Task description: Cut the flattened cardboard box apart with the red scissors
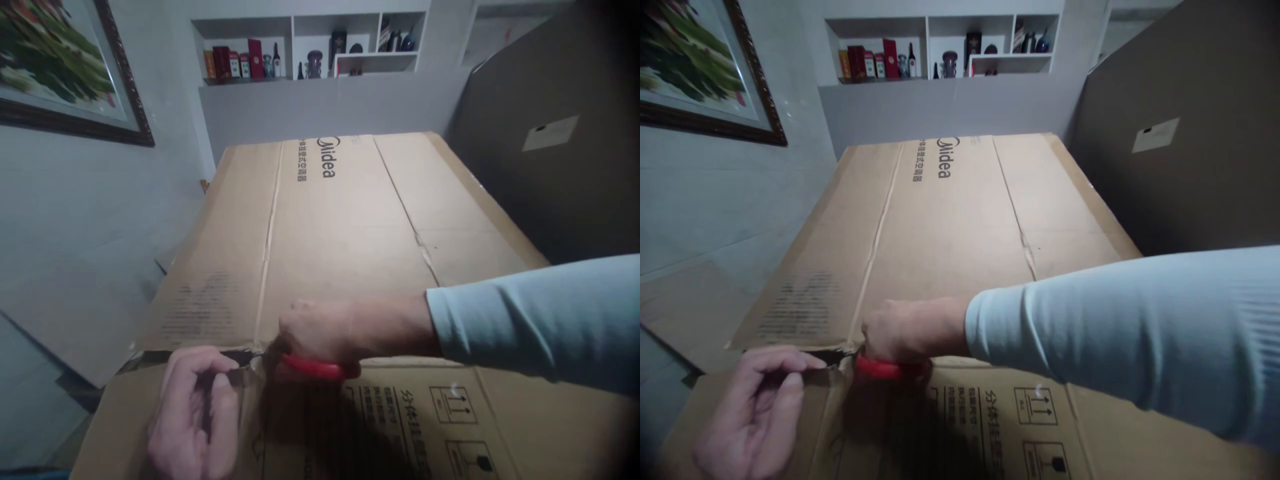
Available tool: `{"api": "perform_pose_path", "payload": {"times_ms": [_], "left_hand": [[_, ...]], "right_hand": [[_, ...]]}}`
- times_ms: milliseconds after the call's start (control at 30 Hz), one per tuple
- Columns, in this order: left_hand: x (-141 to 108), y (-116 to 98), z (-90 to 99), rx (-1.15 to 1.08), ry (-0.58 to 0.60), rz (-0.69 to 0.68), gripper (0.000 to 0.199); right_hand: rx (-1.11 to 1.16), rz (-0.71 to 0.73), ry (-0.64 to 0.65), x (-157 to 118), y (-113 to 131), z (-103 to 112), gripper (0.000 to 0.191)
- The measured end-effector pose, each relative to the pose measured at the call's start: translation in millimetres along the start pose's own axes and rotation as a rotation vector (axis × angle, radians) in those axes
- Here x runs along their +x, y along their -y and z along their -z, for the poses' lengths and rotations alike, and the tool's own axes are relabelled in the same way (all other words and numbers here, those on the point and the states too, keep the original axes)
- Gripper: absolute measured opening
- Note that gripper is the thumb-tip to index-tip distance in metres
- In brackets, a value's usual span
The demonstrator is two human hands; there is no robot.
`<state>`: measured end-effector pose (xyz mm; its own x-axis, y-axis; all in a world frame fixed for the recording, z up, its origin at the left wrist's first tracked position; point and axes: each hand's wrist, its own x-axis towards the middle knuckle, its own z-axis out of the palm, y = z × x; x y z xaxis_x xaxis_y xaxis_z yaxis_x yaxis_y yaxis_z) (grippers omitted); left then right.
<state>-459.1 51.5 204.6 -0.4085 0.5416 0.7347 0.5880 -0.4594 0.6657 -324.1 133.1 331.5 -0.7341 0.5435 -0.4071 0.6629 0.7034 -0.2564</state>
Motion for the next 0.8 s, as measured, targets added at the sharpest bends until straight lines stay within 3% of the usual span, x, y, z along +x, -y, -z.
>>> {"api": "perform_pose_path", "payload": {"times_ms": [100, 167, 333, 500, 667, 800], "left_hand": [[2.6, 3.5, 2.3, 0.014, 0.016, -0.023, 0.013], [5.5, 7.5, 5.3, 0.088, 0.062, -0.120, 0.010], [12.2, 11.7, 8.5, 0.274, 0.303, -0.396, 0.010], [11.5, 6.6, -0.4, 0.365, 0.407, -0.406, 0.010], [12.7, 12.7, -0.2, 0.545, 0.442, -0.540, 0.011], [20.2, 15.0, 8.1, 0.680, 0.491, -0.768, 0.020]], "right_hand": [[-0.150, 0.094, 0.005, -2.2, -3.1, 0.6, 0.024], [-0.219, 0.125, -0.033, -5.7, -6.5, 3.1, 0.025], [-0.171, -0.036, -0.036, -39.8, -23.8, 9.0, 0.023], [-0.175, -0.129, -0.431, -71.8, -55.9, -2.3, 0.023], [-0.377, -0.041, -0.746, -41.5, -66.9, -28.2, 0.016], [-0.469, 0.047, -0.851, -2.9, -66.0, -37.8, 0.017]]}}
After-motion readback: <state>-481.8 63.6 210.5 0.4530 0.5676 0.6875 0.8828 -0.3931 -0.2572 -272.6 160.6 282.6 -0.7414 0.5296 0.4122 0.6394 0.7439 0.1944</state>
